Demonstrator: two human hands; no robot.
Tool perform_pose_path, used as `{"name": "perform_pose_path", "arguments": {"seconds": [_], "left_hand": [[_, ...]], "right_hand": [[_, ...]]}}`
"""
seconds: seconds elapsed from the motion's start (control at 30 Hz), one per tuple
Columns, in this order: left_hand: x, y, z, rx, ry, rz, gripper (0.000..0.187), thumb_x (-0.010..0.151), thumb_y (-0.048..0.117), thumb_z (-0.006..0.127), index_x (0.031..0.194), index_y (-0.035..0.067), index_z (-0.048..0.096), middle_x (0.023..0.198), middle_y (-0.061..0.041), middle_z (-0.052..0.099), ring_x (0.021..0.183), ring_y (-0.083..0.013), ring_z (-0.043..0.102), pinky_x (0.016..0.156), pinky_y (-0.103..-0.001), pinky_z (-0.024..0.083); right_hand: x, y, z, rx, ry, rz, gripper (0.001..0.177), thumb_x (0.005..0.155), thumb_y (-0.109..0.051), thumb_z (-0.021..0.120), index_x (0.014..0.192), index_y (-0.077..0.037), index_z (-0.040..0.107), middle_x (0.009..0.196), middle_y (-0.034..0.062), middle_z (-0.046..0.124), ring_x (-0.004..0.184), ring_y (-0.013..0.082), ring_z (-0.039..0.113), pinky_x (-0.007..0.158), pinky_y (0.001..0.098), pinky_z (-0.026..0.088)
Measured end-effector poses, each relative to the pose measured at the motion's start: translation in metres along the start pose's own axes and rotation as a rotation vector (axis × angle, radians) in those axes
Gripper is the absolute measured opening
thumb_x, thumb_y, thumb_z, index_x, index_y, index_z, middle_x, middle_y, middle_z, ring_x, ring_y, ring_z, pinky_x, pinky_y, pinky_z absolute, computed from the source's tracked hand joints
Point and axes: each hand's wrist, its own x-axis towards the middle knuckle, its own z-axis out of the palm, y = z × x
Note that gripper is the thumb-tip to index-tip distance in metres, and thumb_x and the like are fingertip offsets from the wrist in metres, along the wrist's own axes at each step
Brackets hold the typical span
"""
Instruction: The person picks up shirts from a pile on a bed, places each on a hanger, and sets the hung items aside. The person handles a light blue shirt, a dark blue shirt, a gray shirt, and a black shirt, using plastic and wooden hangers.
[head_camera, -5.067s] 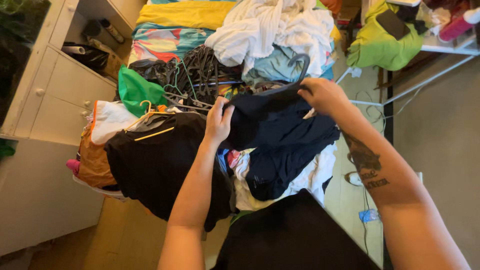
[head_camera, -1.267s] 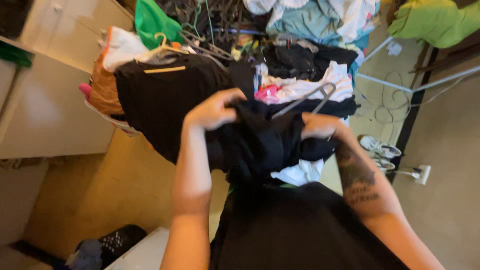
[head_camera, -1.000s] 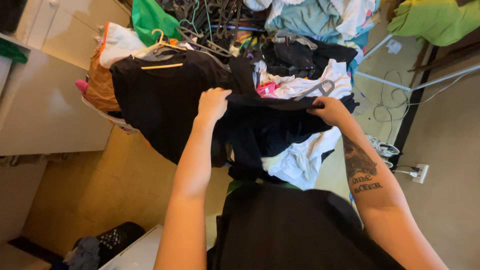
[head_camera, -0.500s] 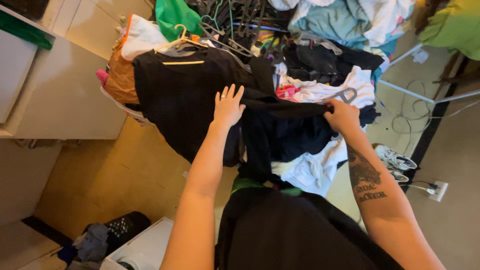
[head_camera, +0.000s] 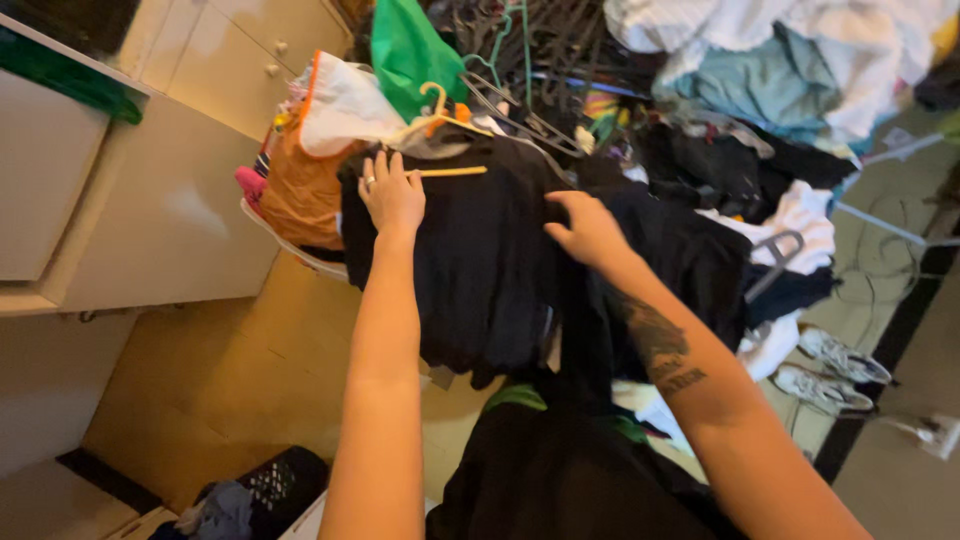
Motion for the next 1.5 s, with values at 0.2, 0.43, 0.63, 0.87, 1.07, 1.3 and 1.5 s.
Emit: {"name": "perform_pose_path", "arguments": {"seconds": [0.2,0.43,0.63,0.87,1.07,1.3,1.5], "left_hand": [[0.045,-0.042,0.016,0.133,0.050,-0.035,0.058,0.088,0.039,0.070,0.135,0.007,0.058,0.143,-0.020,0.052,0.137,-0.0427,0.040,0.109,-0.065,0.027],[0.041,-0.056,0.017,-0.024,0.009,-0.055,0.032,0.088,0.036,0.075,0.107,0.012,0.069,0.113,-0.013,0.060,0.111,-0.0362,0.057,0.092,-0.053,0.046],[0.018,-0.052,-0.004,-0.288,0.198,0.130,0.018,0.092,0.021,0.072,0.105,0.009,0.069,0.107,-0.012,0.060,0.103,-0.0360,0.058,0.086,-0.049,0.047],[0.003,-0.070,-0.016,-0.388,0.352,0.014,0.010,0.099,0.012,0.066,0.109,0.009,0.067,0.103,-0.014,0.059,0.098,-0.0365,0.060,0.084,-0.048,0.049],[0.021,-0.074,-0.009,-0.276,0.268,-0.050,0.012,0.099,0.020,0.067,0.107,0.012,0.070,0.101,-0.012,0.062,0.098,-0.0375,0.061,0.084,-0.050,0.048],[0.055,0.023,-0.037,-0.598,0.222,0.286,0.059,0.088,0.029,0.077,0.138,0.006,0.056,0.133,-0.019,0.064,0.124,-0.0370,0.061,0.107,-0.048,0.046],[0.034,0.191,-0.003,-1.501,-0.547,0.110,0.048,0.103,0.026,0.061,0.145,0.007,0.051,0.123,-0.012,0.073,0.104,-0.0186,0.071,0.088,-0.031,0.056]], "right_hand": [[0.096,-0.061,0.074,0.072,-0.110,-0.025,0.056,0.083,-0.023,0.078,0.134,-0.009,0.060,0.135,0.0168,0.061,0.122,0.0390,0.057,0.104,0.0455,0.046],[0.158,-0.098,0.115,0.009,-0.135,-0.110,0.052,0.084,-0.019,0.077,0.132,-0.010,0.060,0.133,0.0162,0.061,0.119,0.0390,0.059,0.101,0.0467,0.048],[0.192,-0.105,0.124,-0.154,-0.015,-0.238,0.049,0.086,-0.009,0.065,0.135,-0.010,0.060,0.134,0.0201,0.061,0.101,0.0395,0.065,0.084,0.0491,0.053],[0.215,-0.072,0.103,-0.272,-0.096,-0.081,0.020,0.089,-0.022,0.065,0.107,-0.013,0.069,0.102,0.0158,0.070,0.092,0.0393,0.069,0.075,0.0518,0.054],[0.235,-0.074,0.011,0.002,0.300,-0.010,0.023,0.109,-0.023,0.066,0.099,-0.003,0.063,0.085,0.0196,0.066,0.076,0.0389,0.067,0.067,0.0450,0.051],[0.193,-0.105,-0.103,-0.037,0.517,-0.078,0.018,0.111,-0.018,0.064,0.125,-0.008,0.070,0.077,0.0136,0.065,0.065,0.0283,0.064,0.060,0.0392,0.047],[0.131,-0.070,-0.138,-0.289,0.447,-0.189,0.029,0.109,-0.016,0.069,0.137,-0.008,0.068,0.093,0.0125,0.069,0.080,0.0316,0.067,0.068,0.0408,0.050]]}}
